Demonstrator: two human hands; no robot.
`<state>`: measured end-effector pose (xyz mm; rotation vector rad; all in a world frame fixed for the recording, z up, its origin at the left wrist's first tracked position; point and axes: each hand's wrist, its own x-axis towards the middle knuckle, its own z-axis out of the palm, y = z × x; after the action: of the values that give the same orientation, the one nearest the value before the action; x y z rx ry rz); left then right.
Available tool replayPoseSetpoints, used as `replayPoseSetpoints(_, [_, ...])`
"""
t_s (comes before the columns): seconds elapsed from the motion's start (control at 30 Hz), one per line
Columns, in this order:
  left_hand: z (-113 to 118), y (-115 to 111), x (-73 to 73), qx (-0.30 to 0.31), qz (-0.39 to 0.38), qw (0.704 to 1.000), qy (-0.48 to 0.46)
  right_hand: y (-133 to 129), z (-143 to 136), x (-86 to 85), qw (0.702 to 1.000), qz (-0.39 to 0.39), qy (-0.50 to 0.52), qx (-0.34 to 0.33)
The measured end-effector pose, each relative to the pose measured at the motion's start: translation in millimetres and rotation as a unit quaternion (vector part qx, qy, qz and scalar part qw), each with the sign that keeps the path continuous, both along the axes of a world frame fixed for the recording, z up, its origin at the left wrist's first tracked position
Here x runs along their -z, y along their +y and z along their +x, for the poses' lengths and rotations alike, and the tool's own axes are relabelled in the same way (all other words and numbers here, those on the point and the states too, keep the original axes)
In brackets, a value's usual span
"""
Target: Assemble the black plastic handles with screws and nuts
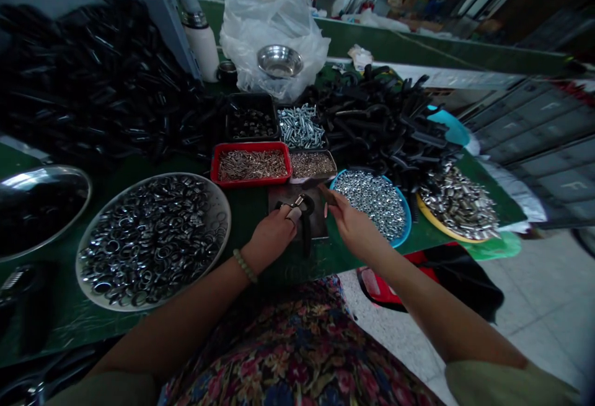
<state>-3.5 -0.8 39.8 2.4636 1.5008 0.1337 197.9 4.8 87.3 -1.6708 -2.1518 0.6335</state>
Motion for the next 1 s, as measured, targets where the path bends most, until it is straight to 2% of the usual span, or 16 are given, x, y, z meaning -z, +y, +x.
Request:
replayPoseSetpoints(0.07, [-1, 0, -0.1, 0.003, 0.002, 1.0, -0.009, -1, 0, -0.7, 0.999, 0.029, 0.007, 0.021])
replayPoseSetpoints(0.2, [0, 2, 1.1, 0.0, 0.004, 1.0, -0.017, 1, 0, 2.3, 0.999, -0.019, -0.035, -0.01])
replayPoseSetpoints(0.3, [2, 0, 3.9, 0.001, 0.011, 1.0, -0.017, 2, 0, 4.3, 0.999, 0.026, 0.007, 0.017])
replayPoseSetpoints(0.37, [3, -4, 4.6, -0.001, 0.013, 1.0, -0.012, 2, 1, 3.8, 1.0, 0.013, 0.005, 0.015])
replayPoseSetpoints(0.43, [-1, -6, 1.5, -0.01, 0.003, 1.0, -0.01, -2, 2, 1.3, 0.999, -0.026, -0.01, -0.019])
replayPoseSetpoints(0.5, [-10, 0, -7.5, -0.033, 0.0, 0.999, -0.022, -9, 2, -1.9, 0.999, -0.015, 0.009, -0.036])
replayPoseSetpoints(0.6, [-20, 36, -27.6, -0.089, 0.076, 0.991, -0.062, -21, -1, -1.6, 0.999, 0.038, 0.028, -0.026])
replayPoseSetpoints(0.63, [-19, 54, -33.4, -0.099, 0.113, 0.986, -0.066, -24, -2, 0.5, 0.999, 0.027, 0.01, -0.031])
replayPoseSetpoints(0.7, [-6, 93, -40.3, -0.073, 0.148, 0.985, -0.043, -27, -5, 5.7, 0.998, -0.02, -0.039, -0.049])
replayPoseSetpoints(0.77, [15, 127, -40.2, -0.013, 0.12, 0.993, 0.01, -28, -6, 8.3, 0.997, -0.035, -0.05, -0.048])
replayPoseSetpoints(0.83, [36, 150, -35.4, 0.008, 0.088, 0.995, 0.049, -28, -3, 6.5, 1.0, 0.003, -0.011, -0.013])
replayPoseSetpoints(0.9, [49, 162, -29.4, 0.009, 0.077, 0.995, 0.062, -30, 4, 3.5, 0.998, 0.044, 0.029, 0.036])
replayPoseSetpoints(1.0, [52, 166, -24.3, 0.011, 0.084, 0.995, 0.058, -33, 19, 5.2, 0.993, 0.059, 0.043, 0.089])
